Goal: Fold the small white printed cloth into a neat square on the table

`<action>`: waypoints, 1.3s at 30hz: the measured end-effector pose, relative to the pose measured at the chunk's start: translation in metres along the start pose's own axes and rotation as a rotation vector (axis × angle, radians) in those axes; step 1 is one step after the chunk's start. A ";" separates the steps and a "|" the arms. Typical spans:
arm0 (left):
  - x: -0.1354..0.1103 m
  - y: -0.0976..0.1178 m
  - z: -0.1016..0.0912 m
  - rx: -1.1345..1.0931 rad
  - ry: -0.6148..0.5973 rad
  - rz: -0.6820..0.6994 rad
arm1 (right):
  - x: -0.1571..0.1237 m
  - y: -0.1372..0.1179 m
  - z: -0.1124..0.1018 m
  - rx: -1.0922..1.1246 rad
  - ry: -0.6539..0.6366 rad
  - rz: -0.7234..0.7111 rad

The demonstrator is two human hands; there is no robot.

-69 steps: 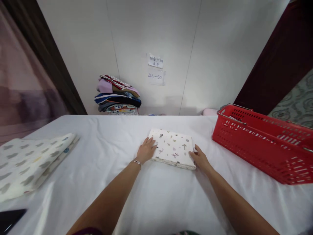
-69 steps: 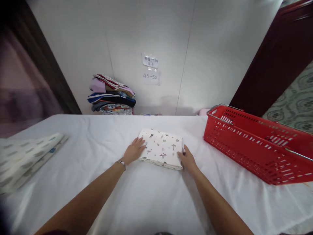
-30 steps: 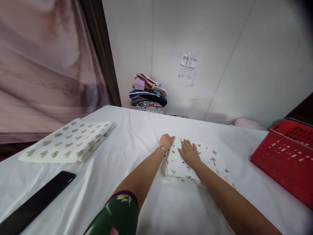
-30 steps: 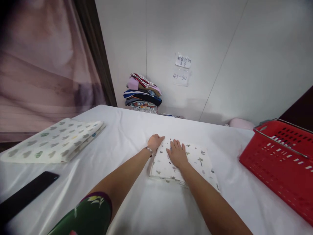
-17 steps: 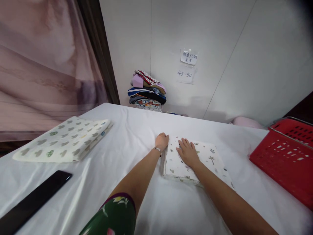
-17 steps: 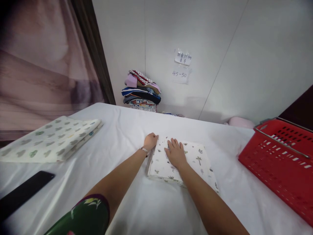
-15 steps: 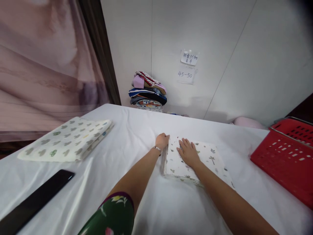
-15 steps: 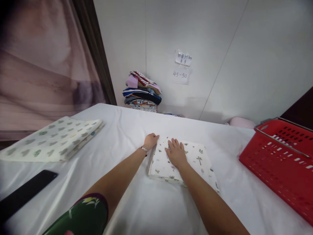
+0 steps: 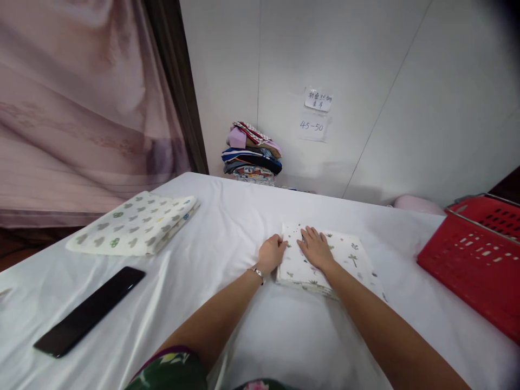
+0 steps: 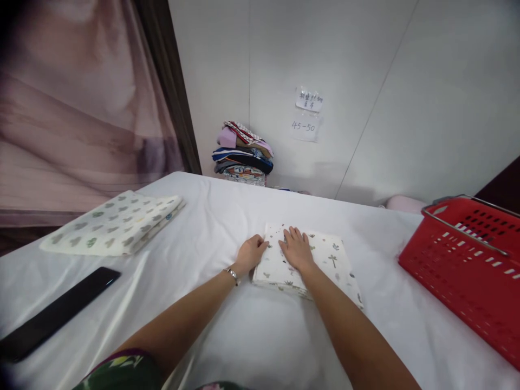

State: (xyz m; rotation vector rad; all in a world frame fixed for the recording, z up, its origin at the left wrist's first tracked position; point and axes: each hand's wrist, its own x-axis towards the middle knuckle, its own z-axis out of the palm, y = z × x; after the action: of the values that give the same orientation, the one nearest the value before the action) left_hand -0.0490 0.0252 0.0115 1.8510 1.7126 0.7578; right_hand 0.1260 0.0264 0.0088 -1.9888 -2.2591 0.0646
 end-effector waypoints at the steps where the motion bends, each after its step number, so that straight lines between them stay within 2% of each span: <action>1: -0.001 0.000 -0.001 -0.001 -0.006 0.000 | 0.001 0.000 -0.003 0.016 -0.017 0.008; 7: 0.002 0.002 -0.008 -0.045 -0.020 -0.051 | -0.007 -0.010 -0.017 0.160 -0.178 0.052; 11: 0.009 0.008 -0.007 -0.069 0.002 -0.090 | -0.026 -0.024 -0.009 0.132 -0.161 -0.042; 14: 0.021 0.012 -0.003 -0.062 -0.016 -0.128 | -0.033 -0.029 -0.003 0.096 -0.145 -0.049; 17: 0.029 0.013 0.002 -0.043 -0.044 -0.150 | -0.033 -0.029 -0.001 0.062 -0.143 -0.053; 21: 0.029 0.008 0.005 -0.022 -0.034 -0.168 | -0.033 -0.027 0.000 0.031 -0.125 -0.080; 27: 0.026 0.007 -0.001 -0.022 -0.085 -0.165 | -0.034 -0.027 -0.001 0.022 -0.132 -0.074; 31: 0.015 0.006 -0.006 -0.027 -0.121 -0.162 | -0.033 -0.028 -0.004 0.034 -0.152 -0.065; 36: -0.014 0.006 -0.012 -0.023 -0.122 -0.143 | -0.033 -0.027 -0.007 0.048 -0.165 -0.072; 39: -0.030 0.005 -0.018 -0.025 -0.170 -0.115 | -0.032 -0.027 -0.007 0.055 -0.163 -0.064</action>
State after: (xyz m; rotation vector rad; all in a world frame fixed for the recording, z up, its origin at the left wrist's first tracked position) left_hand -0.0592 -0.0056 0.0261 1.7308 1.6761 0.5568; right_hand 0.1039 -0.0095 0.0170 -1.9479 -2.3884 0.2896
